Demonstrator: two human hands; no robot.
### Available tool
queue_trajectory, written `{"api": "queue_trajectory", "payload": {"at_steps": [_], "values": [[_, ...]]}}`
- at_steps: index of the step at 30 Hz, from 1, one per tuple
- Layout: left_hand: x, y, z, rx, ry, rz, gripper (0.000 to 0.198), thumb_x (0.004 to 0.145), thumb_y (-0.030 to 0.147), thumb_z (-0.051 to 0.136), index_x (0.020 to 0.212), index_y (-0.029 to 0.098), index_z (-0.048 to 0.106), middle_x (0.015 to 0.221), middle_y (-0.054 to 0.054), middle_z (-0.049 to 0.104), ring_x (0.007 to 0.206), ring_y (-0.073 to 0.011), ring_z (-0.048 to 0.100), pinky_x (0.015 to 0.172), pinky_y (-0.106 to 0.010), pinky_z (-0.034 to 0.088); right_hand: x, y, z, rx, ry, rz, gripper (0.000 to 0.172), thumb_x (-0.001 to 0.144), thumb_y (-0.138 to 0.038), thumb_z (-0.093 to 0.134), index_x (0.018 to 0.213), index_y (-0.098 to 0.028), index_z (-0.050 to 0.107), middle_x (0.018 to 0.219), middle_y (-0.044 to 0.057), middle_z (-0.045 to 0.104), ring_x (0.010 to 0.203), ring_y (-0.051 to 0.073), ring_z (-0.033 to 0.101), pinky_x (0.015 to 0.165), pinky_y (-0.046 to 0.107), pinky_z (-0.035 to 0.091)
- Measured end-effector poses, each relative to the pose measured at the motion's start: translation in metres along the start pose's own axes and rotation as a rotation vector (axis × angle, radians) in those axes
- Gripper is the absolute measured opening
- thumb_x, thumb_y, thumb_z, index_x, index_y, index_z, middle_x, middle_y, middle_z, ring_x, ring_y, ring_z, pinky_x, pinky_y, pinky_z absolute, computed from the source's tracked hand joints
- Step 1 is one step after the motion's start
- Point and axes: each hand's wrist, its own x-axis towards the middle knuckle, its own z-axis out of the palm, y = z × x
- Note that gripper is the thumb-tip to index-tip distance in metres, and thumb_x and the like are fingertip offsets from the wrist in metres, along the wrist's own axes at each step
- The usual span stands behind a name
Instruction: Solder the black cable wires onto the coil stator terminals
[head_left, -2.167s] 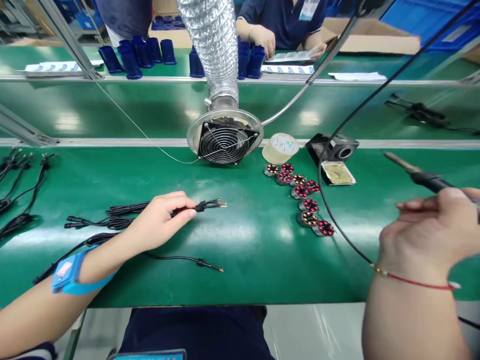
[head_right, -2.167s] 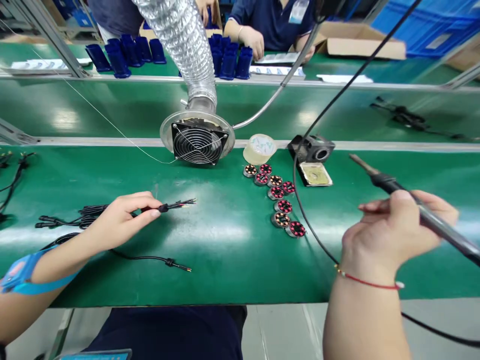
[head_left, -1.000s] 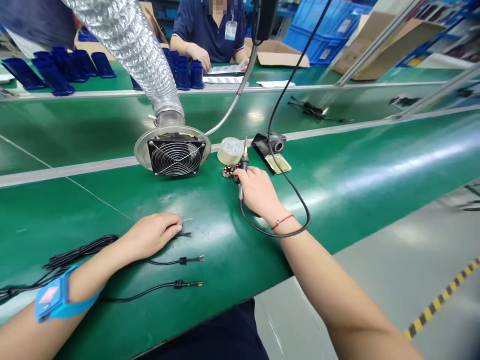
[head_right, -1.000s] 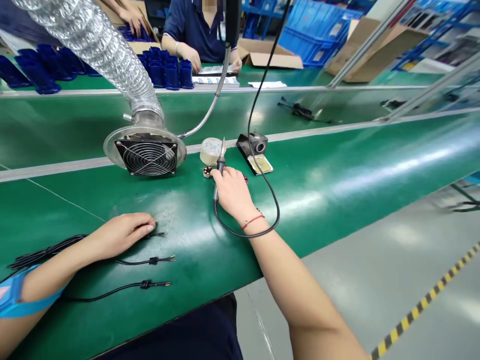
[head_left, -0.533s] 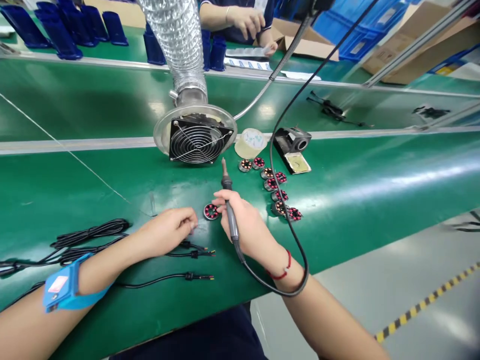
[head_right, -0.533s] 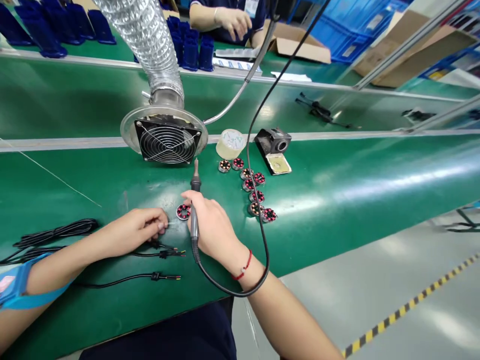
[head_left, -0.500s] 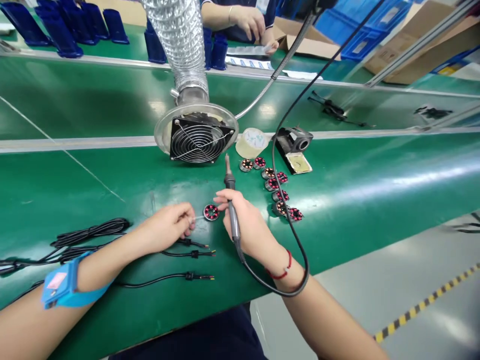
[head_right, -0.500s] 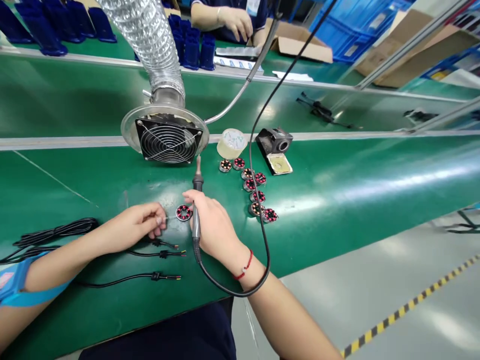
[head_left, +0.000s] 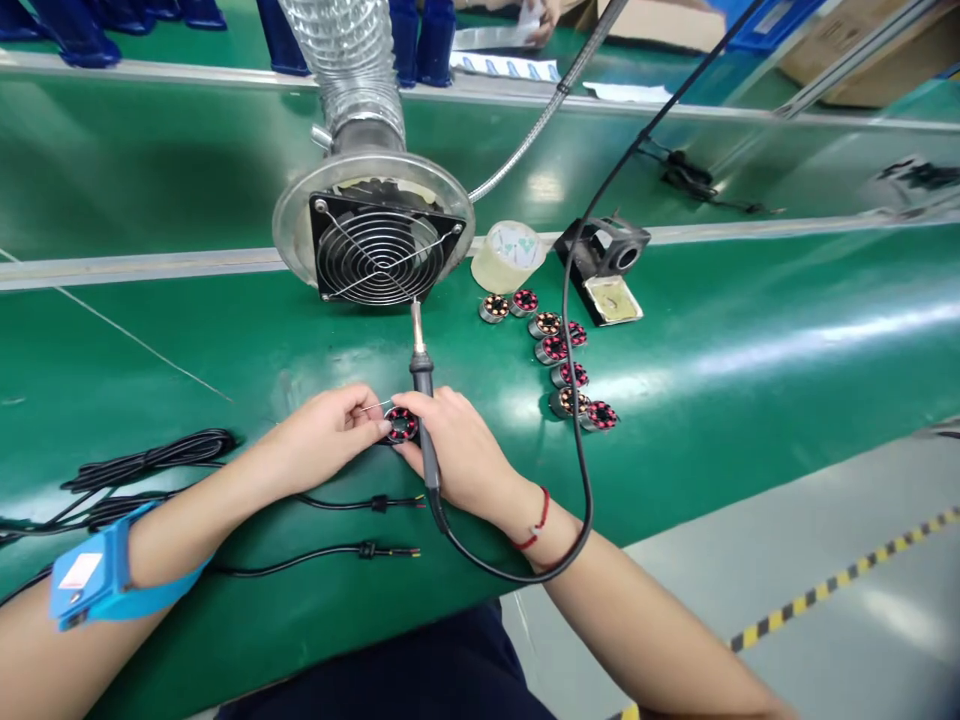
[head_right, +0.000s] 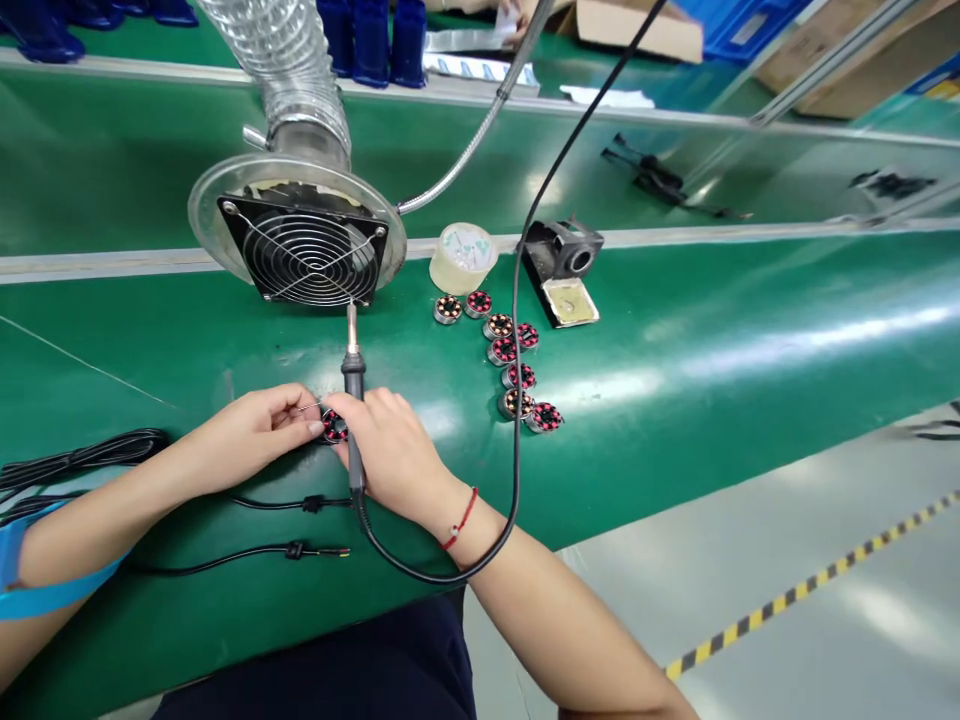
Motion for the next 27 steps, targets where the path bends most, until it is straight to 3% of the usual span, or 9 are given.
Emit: {"api": "queue_trajectory", "payload": {"at_steps": [3, 10, 16, 20, 24, 27], "values": [[0.004, -0.001, -0.001, 0.009, 0.048, 0.027, 0.032, 0.078, 0.054, 0.059, 0.073, 0.022, 0.059, 0.063, 0.003, 0.052, 0.06, -0.0156, 0.045, 0.057, -0.029, 0.035, -0.001, 0.002, 0.001, 0.031, 0.024, -0.028, 0.038, 0.096, -0.022, 0.064, 0.132, -0.02, 0.053, 0.104, 0.009, 0.073, 0.092, 0.026, 0.067, 0.08, 0.042, 0.057], [-0.003, 0.006, -0.004, -0.005, 0.324, 0.141, 0.025, 0.086, 0.045, 0.055, 0.085, 0.021, 0.058, 0.075, 0.001, 0.056, 0.067, -0.0152, 0.05, 0.065, -0.029, 0.041, -0.003, 0.007, -0.007, 0.152, 0.132, -0.002, 0.045, 0.098, -0.027, 0.067, 0.137, -0.026, 0.044, 0.123, 0.01, 0.073, 0.107, 0.025, 0.074, 0.088, 0.043, 0.061], [-0.017, 0.011, 0.008, 0.315, 0.153, 0.375, 0.021, 0.09, 0.042, 0.058, 0.094, 0.022, 0.065, 0.085, -0.002, 0.061, 0.071, -0.0167, 0.055, 0.066, -0.03, 0.042, -0.003, 0.004, -0.005, 0.057, 0.148, -0.022, 0.039, 0.101, -0.034, 0.063, 0.135, -0.024, 0.048, 0.116, 0.011, 0.076, 0.098, 0.027, 0.075, 0.078, 0.041, 0.059], [-0.014, 0.009, 0.007, 0.345, 0.177, 0.399, 0.023, 0.095, 0.034, 0.047, 0.088, 0.021, 0.064, 0.084, -0.003, 0.062, 0.075, -0.0174, 0.057, 0.07, -0.031, 0.043, -0.002, 0.002, -0.004, -0.004, 0.173, -0.074, 0.034, 0.103, -0.037, 0.059, 0.132, -0.021, 0.05, 0.109, 0.011, 0.077, 0.089, 0.026, 0.073, 0.072, 0.039, 0.057], [-0.009, 0.009, 0.002, 0.238, 0.206, 0.27, 0.027, 0.093, 0.039, 0.048, 0.08, 0.02, 0.062, 0.077, -0.002, 0.059, 0.07, -0.0165, 0.052, 0.067, -0.031, 0.041, -0.002, 0.001, -0.007, -0.028, 0.194, -0.116, 0.034, 0.105, -0.04, 0.058, 0.129, -0.017, 0.052, 0.104, 0.012, 0.077, 0.083, 0.025, 0.072, 0.07, 0.038, 0.055], [-0.005, 0.008, 0.0, 0.058, 0.124, 0.11, 0.032, 0.09, 0.048, 0.051, 0.075, 0.02, 0.058, 0.069, 0.0, 0.055, 0.066, -0.0154, 0.048, 0.063, -0.029, 0.039, -0.003, 0.001, -0.007, -0.022, 0.2, -0.121, 0.035, 0.105, -0.042, 0.057, 0.13, -0.017, 0.052, 0.105, 0.012, 0.077, 0.083, 0.025, 0.071, 0.07, 0.038, 0.056]]}}
